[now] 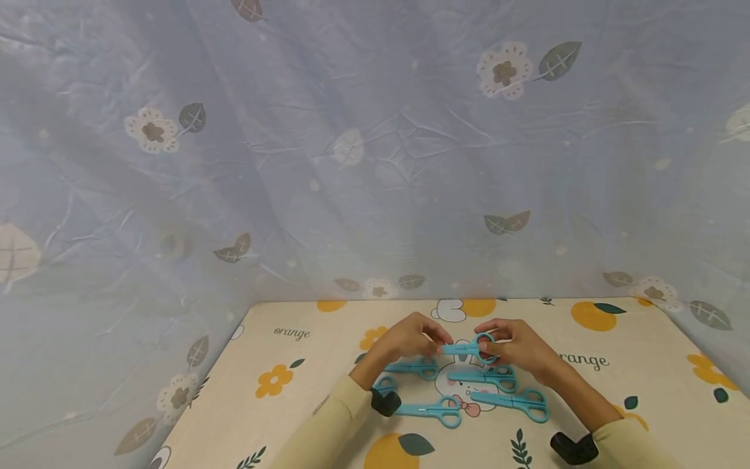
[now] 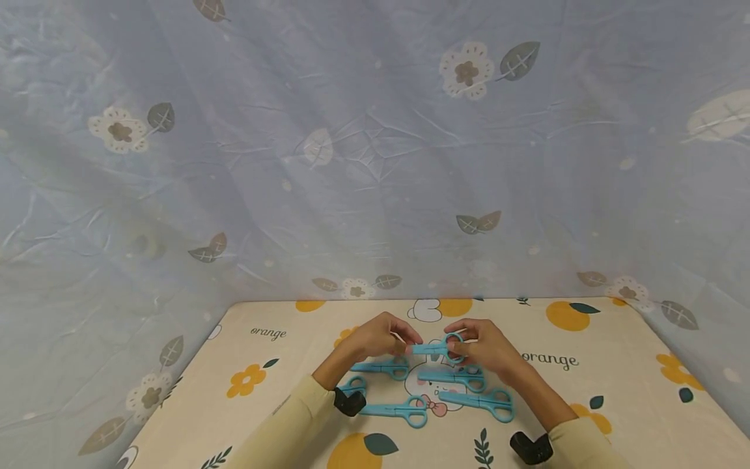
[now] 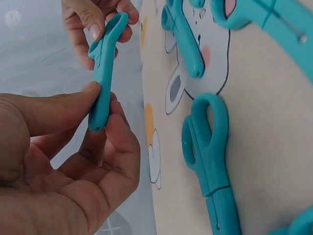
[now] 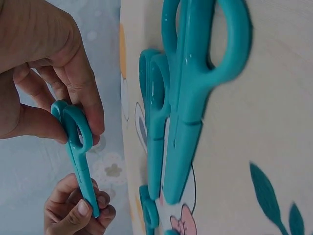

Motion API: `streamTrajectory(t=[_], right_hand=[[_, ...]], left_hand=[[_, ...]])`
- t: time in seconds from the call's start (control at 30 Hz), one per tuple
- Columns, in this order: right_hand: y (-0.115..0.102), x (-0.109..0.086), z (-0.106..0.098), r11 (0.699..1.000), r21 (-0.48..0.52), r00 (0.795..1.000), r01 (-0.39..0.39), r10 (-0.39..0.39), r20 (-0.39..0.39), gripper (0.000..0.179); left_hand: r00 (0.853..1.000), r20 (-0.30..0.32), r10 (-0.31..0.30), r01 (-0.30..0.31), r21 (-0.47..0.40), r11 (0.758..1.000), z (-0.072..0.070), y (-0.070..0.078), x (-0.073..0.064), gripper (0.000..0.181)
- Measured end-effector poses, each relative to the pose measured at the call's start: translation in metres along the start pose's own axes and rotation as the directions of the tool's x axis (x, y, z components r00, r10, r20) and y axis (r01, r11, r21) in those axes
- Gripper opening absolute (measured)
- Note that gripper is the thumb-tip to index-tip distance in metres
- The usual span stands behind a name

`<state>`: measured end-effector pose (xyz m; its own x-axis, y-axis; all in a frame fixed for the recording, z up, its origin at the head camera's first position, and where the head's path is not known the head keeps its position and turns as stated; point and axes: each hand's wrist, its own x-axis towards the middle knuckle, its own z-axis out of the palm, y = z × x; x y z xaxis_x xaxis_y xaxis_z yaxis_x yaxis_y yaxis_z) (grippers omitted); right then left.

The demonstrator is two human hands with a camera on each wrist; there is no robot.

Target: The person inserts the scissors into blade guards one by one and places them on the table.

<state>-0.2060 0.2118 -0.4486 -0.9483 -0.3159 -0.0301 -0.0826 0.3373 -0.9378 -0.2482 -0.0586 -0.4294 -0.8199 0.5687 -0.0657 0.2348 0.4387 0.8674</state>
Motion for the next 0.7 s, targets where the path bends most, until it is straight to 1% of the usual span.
streamTrajectory(t=[0.1, 0.27, 0.47, 0.7], right_hand=[[0.002, 0.005, -0.002, 1.0, -0.013, 1.0, -0.003, 0.003, -0.013, 0.045], [0.006, 0.012, -0.001, 0.998, -0.063, 0.999, -0.009, 0.007, -0.041, 0.039], [0.009, 0.023, 0.005, 0.994, -0.108, 0.998, -0.013, 0.007, -0.063, 0.036], [0.009, 0.031, 0.011, 0.984, -0.176, 0.997, -0.002, -0.012, -0.075, 0.029]], left_hand=[[1.0, -0.012, -0.005, 0.005, 0.013, 1.0, -0.002, -0.003, 0.006, 0.02], [0.999, -0.022, -0.031, 0.031, -0.006, 0.999, -0.007, -0.008, 0.012, 0.018], [0.999, -0.028, -0.031, 0.031, -0.026, 0.999, -0.012, -0.017, 0.015, 0.018], [0.998, -0.051, -0.034, 0.034, -0.002, 0.999, -0.017, -0.026, 0.015, 0.02]])
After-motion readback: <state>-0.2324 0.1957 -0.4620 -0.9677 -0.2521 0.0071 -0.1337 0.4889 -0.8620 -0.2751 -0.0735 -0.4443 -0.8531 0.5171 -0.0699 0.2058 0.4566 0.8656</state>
